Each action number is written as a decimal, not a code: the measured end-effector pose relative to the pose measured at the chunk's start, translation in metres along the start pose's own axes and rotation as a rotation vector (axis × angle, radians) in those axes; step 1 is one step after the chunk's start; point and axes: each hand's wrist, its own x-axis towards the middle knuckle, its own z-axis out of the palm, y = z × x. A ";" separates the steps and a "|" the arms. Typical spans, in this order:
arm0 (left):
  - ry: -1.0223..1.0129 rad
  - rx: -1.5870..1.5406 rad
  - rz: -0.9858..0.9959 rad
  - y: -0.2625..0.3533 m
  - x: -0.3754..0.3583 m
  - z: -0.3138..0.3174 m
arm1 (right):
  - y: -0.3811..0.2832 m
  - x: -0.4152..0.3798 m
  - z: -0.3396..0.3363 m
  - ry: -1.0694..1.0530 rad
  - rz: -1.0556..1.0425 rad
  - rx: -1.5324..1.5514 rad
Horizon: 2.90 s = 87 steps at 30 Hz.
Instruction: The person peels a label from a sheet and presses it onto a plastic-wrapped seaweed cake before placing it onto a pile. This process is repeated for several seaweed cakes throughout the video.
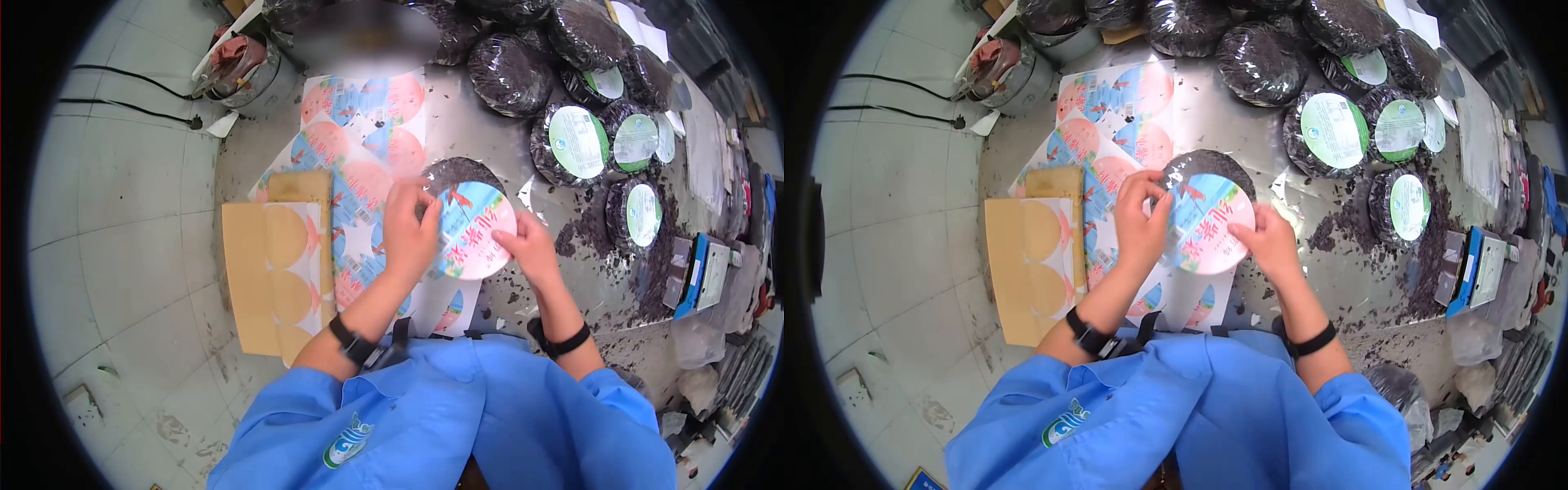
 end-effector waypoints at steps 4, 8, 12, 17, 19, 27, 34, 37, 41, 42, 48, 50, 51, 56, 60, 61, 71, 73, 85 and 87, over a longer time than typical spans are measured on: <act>0.130 0.309 0.084 -0.045 0.014 0.035 | 0.024 0.051 -0.009 0.168 -0.179 -0.641; 0.068 0.468 0.117 -0.057 0.007 0.038 | 0.002 0.049 0.003 0.234 -0.036 -0.888; 0.109 0.151 -0.195 -0.101 -0.006 0.046 | 0.097 0.090 -0.040 0.145 -0.038 -0.772; -0.067 -0.251 -0.429 -0.107 -0.025 0.017 | 0.037 0.043 -0.009 -0.055 -0.055 0.217; -0.358 -0.224 -0.517 -0.113 -0.032 -0.031 | -0.007 0.039 -0.012 -0.181 0.014 0.043; 0.606 0.841 -0.315 -0.203 -0.016 -0.193 | -0.327 0.152 -0.046 -0.456 -0.670 0.629; 0.614 0.881 -0.582 -0.209 -0.012 -0.192 | -0.352 0.239 0.239 -0.279 -1.522 -1.640; 0.621 0.878 -0.592 -0.215 -0.011 -0.192 | -0.353 0.305 0.315 -0.245 -1.729 -2.029; 0.612 0.851 -0.638 -0.214 -0.009 -0.196 | -0.365 0.361 0.360 -0.291 -1.711 -2.350; 0.601 0.851 -0.629 -0.214 -0.009 -0.197 | -0.364 0.362 0.364 -0.351 -1.461 -2.453; 0.586 0.867 -0.602 -0.219 -0.012 -0.194 | -0.379 0.292 0.298 -0.365 -1.625 -2.073; 0.588 0.864 -0.608 -0.218 -0.012 -0.192 | -0.386 0.238 0.264 -0.339 -1.558 -1.813; 0.581 0.872 -0.630 -0.218 -0.011 -0.192 | -0.384 0.212 0.250 -0.346 -1.461 -1.693; 0.575 0.904 -0.653 -0.214 -0.008 -0.192 | -0.295 0.184 0.192 -1.113 -0.472 -1.274; 0.577 0.895 -0.660 -0.213 -0.007 -0.192 | -0.184 0.193 0.188 -1.074 -0.193 -1.572; 0.583 0.890 -0.660 -0.214 -0.007 -0.192 | -0.189 0.197 0.199 -1.072 -0.203 -1.571; 0.565 0.899 -0.655 -0.212 -0.006 -0.197 | -0.419 0.387 0.379 -0.202 -0.265 0.156; 0.551 0.896 -0.650 -0.211 -0.006 -0.196 | -0.430 0.411 0.400 -0.192 -0.186 0.164; 0.550 0.957 -0.623 -0.214 -0.005 -0.194 | -0.370 0.401 0.288 -0.559 -0.375 0.525; 0.526 0.935 -0.642 -0.207 -0.004 -0.196 | -0.335 0.357 0.241 -0.558 -0.343 0.512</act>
